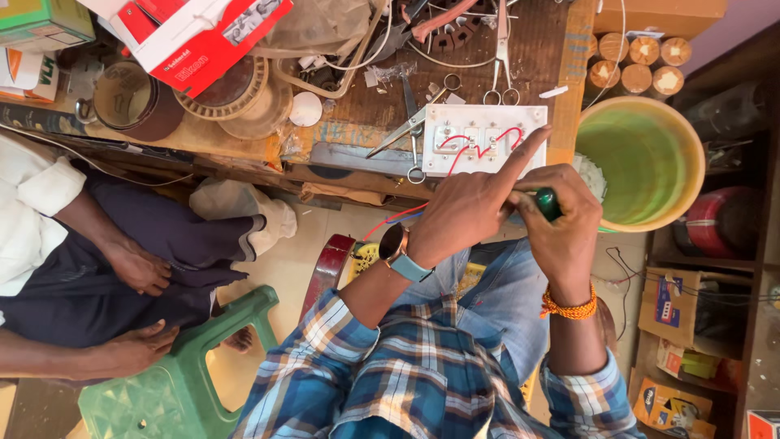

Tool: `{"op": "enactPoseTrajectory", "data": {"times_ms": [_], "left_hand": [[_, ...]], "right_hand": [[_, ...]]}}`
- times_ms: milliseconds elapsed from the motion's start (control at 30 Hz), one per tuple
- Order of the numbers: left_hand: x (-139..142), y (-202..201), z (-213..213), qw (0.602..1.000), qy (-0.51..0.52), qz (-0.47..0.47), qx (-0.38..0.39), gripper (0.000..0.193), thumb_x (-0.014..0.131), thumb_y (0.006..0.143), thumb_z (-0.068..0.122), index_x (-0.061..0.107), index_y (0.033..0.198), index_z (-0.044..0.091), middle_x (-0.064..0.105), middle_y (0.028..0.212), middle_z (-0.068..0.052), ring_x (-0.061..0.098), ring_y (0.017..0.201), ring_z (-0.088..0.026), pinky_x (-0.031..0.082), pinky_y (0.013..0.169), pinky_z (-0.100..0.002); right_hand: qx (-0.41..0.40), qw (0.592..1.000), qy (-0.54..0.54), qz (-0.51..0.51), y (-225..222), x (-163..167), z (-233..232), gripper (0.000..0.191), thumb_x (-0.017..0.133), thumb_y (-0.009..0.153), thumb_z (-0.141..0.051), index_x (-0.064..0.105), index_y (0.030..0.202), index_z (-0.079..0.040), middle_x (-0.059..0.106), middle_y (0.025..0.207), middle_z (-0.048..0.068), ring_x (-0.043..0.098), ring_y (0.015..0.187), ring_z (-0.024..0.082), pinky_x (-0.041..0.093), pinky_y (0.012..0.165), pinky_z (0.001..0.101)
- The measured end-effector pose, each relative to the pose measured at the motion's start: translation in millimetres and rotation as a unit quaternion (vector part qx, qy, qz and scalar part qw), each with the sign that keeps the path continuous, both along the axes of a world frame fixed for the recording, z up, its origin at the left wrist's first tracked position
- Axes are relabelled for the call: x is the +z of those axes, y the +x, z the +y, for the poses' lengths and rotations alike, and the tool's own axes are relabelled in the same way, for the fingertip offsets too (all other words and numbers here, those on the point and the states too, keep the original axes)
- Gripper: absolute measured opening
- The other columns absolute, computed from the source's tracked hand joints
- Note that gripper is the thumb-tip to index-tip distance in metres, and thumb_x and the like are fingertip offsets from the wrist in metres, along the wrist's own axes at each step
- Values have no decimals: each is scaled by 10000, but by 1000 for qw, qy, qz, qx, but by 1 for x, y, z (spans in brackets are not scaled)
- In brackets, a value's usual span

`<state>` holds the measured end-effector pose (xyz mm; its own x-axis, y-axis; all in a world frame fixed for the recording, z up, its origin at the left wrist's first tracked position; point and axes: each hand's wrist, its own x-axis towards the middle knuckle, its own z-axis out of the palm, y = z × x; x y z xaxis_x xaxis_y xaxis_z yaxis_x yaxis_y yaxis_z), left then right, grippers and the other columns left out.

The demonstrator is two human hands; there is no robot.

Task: The person assembles an electrical switchboard by connecting red and blue wires to terminals using a screwdriver. They then use scissors to trim a white plastic cover and attach it to the switchboard.

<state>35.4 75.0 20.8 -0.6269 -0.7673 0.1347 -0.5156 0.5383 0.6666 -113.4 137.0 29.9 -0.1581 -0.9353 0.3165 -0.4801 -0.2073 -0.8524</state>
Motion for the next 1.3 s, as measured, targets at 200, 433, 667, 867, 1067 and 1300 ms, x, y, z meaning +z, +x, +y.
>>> {"op": "enactPoseTrajectory", "data": {"times_ms": [200,433,667,867,1067,1300], "left_hand": [[14,7,16,960,21,259,-107,825,681,1030,198,107,1623,200,728,1081,-154,713,937,-315,553,764,-400],[1,3,24,896,271,346,-61,388,505,1146,256,358,1464,90,631,830,-62,593,774,-118,510,732,-293],[-19,10,11,849,352,394,23,244,488,1114,269,464,1229,55,665,817,-55,583,616,-70,480,568,-223],[-26,11,19,843,356,403,17,236,533,1114,276,524,1117,41,654,803,-60,576,606,-71,460,515,-223],[-28,8,25,833,364,416,33,209,594,1082,224,582,1086,15,642,846,-50,529,574,-46,438,500,-218],[-28,6,27,844,352,402,45,224,640,1053,208,646,1101,-11,633,837,-33,502,578,-30,414,486,-216]], "right_hand": [[-28,989,-1,-144,-14,-4,14,90,730,978,41,652,1020,23,672,1049,57,596,865,100,474,717,237],[-19,957,35,-288,-15,-12,21,93,691,1030,-9,633,1095,25,718,1074,104,514,629,40,400,528,202],[-8,911,71,-406,-6,-16,14,292,679,993,-41,645,1264,60,743,1059,117,479,575,25,356,490,184],[-40,937,69,-341,0,-22,17,180,722,986,-23,696,1138,71,722,931,80,479,588,31,345,498,189],[-60,926,76,-366,1,-26,18,120,724,990,-22,690,1081,50,652,813,32,461,559,30,334,471,187],[-44,929,77,-359,1,-29,18,83,699,1010,-31,636,1040,15,597,787,5,466,571,32,351,483,191]]}}
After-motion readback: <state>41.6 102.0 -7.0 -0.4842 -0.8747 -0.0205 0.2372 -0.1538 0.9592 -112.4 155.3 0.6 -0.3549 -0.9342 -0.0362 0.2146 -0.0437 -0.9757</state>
